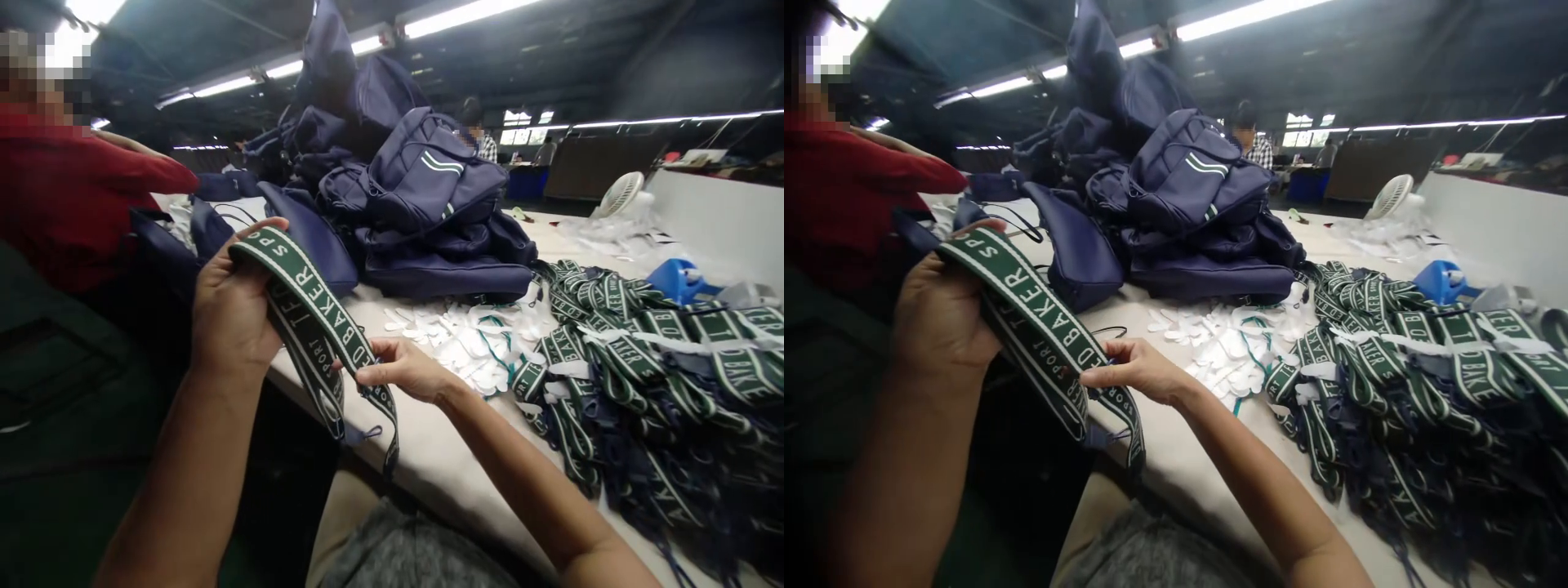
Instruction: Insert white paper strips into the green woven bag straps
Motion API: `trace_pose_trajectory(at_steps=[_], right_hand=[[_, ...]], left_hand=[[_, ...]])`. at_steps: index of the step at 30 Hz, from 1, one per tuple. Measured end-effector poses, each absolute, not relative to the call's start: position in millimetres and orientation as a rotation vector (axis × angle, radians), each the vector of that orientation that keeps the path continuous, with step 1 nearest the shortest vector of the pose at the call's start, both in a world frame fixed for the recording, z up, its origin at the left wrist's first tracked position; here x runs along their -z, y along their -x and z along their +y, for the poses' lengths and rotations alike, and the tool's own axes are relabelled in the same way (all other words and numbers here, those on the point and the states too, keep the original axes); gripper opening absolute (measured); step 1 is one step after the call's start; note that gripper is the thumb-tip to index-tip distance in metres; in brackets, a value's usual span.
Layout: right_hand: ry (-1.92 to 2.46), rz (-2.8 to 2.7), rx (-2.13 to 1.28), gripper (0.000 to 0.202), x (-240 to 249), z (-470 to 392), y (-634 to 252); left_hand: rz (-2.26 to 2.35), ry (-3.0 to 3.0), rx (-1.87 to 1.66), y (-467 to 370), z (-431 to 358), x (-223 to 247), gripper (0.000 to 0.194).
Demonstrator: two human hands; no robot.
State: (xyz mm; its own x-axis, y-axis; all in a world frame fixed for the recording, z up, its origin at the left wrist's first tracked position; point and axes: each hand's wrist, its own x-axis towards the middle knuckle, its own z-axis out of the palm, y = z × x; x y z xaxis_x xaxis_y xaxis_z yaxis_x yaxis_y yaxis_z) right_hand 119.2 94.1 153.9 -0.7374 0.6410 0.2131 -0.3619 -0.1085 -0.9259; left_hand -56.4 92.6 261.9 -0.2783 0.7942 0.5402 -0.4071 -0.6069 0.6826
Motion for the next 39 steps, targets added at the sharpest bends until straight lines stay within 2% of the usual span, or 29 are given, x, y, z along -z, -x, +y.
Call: trace_pose_trajectory(at_steps=[7,11,13,19,22,26,32,35,39], right_hand=[[0.188,-1.519,-1.876,0.030,-137,95,-106],[0.170,-1.577,-1.733,0.027,-137,91,-108],[0.164,-1.518,-1.682,0.026,-137,90,-106],[0.093,-1.388,-1.875,0.038,-140,88,-84],[0.022,-1.395,-1.988,0.045,-140,84,-75],[0.074,-1.260,-2.131,0.047,-130,78,-78],[0.293,-1.192,-2.095,0.044,-109,62,-94],[0.422,-1.153,-2.088,0.057,-99,54,-103],[0.501,-1.134,-2.249,0.038,-91,45,-120]], left_hand=[[0.659,-1.099,-1.811,47,87,-289,0.019],[0.713,-1.061,-1.824,43,85,-303,0.040],[0.677,-1.063,-1.847,44,86,-302,0.044],[0.518,-1.075,-1.698,51,92,-290,0.056],[0.451,-1.054,-1.647,56,96,-291,0.053],[0.565,-1.057,-1.752,69,100,-290,0.049],[0.841,-0.692,-1.934,87,102,-259,0.041],[0.903,-0.588,-1.873,98,106,-233,0.039],[1.009,-0.453,-1.825,115,114,-187,0.037]])
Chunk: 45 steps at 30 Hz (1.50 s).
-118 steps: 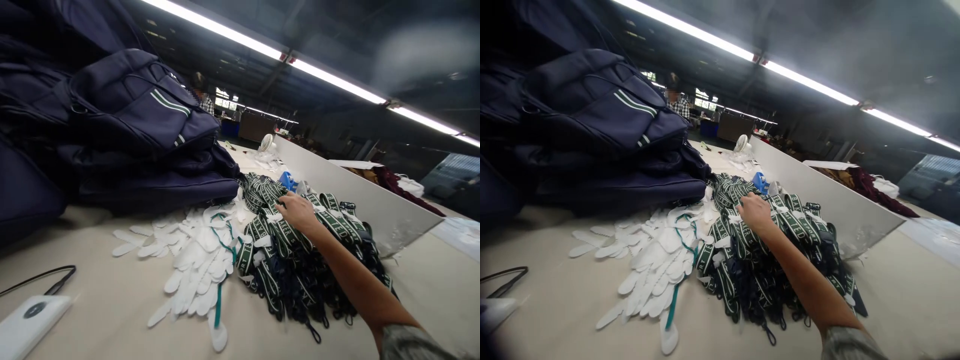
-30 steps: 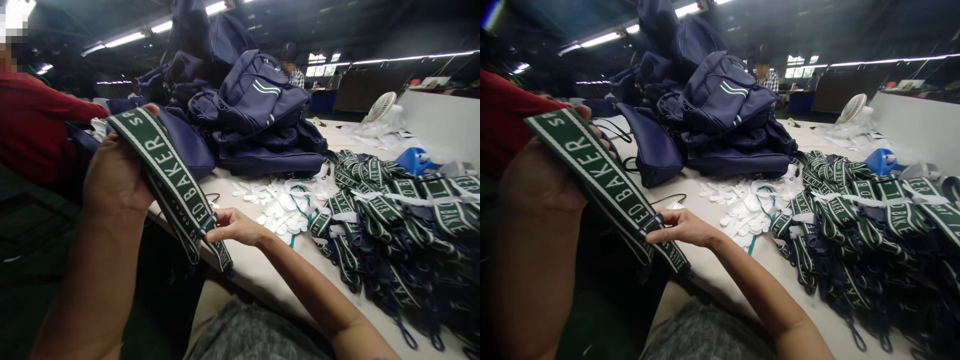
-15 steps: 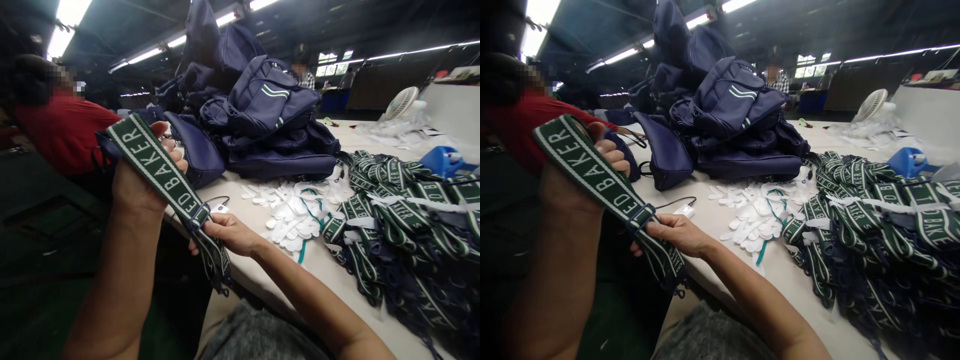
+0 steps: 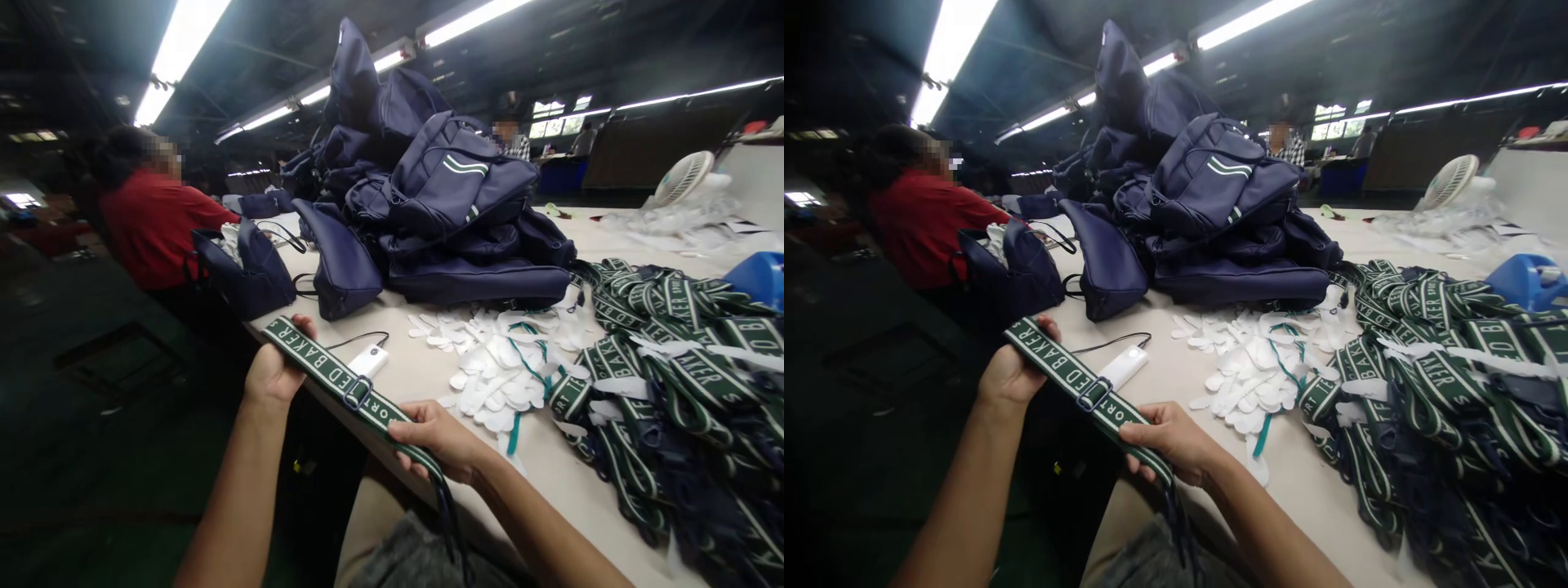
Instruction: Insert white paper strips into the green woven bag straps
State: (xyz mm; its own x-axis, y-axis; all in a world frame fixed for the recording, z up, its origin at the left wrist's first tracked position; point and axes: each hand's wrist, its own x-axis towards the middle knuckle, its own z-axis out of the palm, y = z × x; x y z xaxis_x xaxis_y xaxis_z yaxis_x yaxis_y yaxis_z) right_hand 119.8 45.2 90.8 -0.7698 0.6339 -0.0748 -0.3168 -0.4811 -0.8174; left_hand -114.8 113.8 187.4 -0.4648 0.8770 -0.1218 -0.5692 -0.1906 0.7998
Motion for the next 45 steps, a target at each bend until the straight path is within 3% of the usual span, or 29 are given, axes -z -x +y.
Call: trace_pose_trajectory(at_steps=[6,10,14,18,22,26,29,35,42,45], right_hand=[[0.391,-1.149,-2.203,0.029,-110,36,-142],[0.338,-1.249,-2.201,0.027,-126,39,-149],[0.307,-1.266,-2.199,0.028,-127,45,-139],[0.399,-1.099,-2.058,0.028,-119,49,-128],[0.465,-0.921,-1.971,0.031,-107,48,-119],[0.493,-0.750,-1.995,0.046,-91,41,-102],[0.537,-0.681,-1.918,0.042,-83,39,-91],[0.673,-0.767,-1.594,0.025,-79,45,-90],[0.827,-0.743,-1.389,0.020,-63,48,-88],[0.951,-0.830,-1.344,0.021,-60,51,-93]], left_hand=[[1.301,-0.569,-1.788,117,88,-102,0.024],[1.206,-0.970,-1.654,98,41,-95,0.046],[0.891,-1.394,-1.120,73,11,-107,0.079],[1.040,-1.314,-1.144,41,12,-89,0.038],[1.266,-0.980,-1.463,15,17,-67,0.034],[1.419,-0.923,-1.676,8,29,-68,0.039],[1.383,-0.962,-1.685,10,37,-69,0.046],[0.857,-0.748,-1.459,13,27,-60,0.049],[0.958,-1.063,-1.134,2,10,-43,0.060],[1.052,-1.084,-1.066,2,6,-40,0.047]])
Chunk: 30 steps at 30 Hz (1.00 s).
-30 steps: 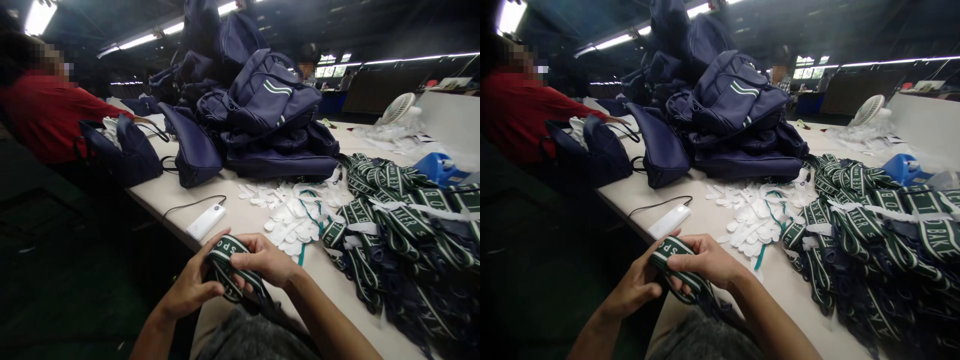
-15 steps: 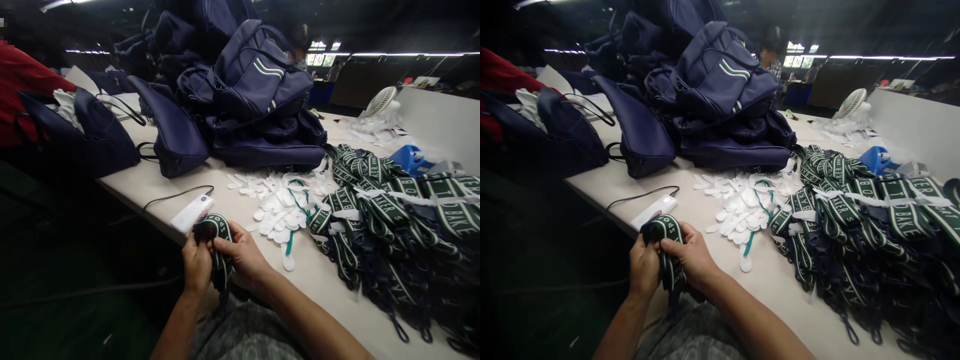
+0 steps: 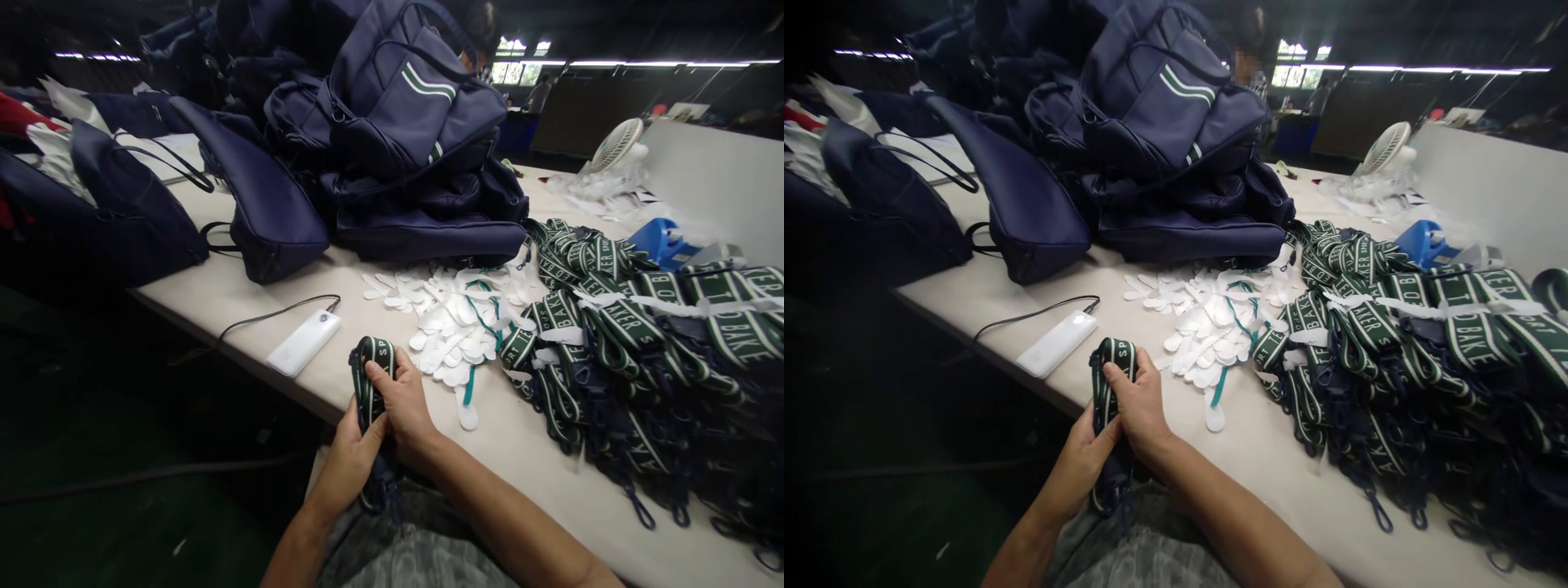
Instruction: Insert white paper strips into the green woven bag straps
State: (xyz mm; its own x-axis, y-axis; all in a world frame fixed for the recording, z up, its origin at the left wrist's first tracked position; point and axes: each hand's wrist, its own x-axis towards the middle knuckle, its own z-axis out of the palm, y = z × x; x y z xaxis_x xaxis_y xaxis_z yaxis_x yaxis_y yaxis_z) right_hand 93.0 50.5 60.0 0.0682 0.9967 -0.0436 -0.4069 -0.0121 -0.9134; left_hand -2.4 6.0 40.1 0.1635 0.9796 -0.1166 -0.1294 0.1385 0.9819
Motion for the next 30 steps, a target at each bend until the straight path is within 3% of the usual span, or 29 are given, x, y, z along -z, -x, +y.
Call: trace_pose_trajectory(at_steps=[3,5,8,10,14,19,23,26,30], right_hand=[[1.207,-1.085,-1.174,0.025,-61,53,-105],[1.292,-1.102,-1.164,0.040,-63,52,-113],[1.049,-0.848,-1.660,0.069,-67,47,-123],[0.765,-0.685,-1.980,0.078,-69,42,-126],[0.619,-0.581,-1.998,0.058,-66,35,-127],[0.788,-0.750,-1.592,0.046,-58,30,-126],[1.009,-0.885,-1.178,0.038,-55,27,-124],[0.971,-0.768,-1.271,0.043,-58,31,-121],[0.856,-0.710,-1.670,0.053,-65,61,-119]], left_hand=[[1.092,-1.061,-0.943,10,1,-42,0.026],[0.965,-0.996,-0.868,15,-4,-44,0.023],[0.646,-0.822,-0.759,16,-10,-42,0.021],[0.478,-0.698,-0.732,12,-14,-39,0.026],[0.492,-0.658,-0.710,1,-21,-39,0.034],[0.816,-0.782,-0.700,-11,-32,-44,0.041],[1.007,-0.835,-0.856,-20,-37,-36,0.063],[0.997,-0.818,-0.847,-22,-36,-32,0.055],[1.020,-0.784,-0.998,-11,-30,-35,0.043]])
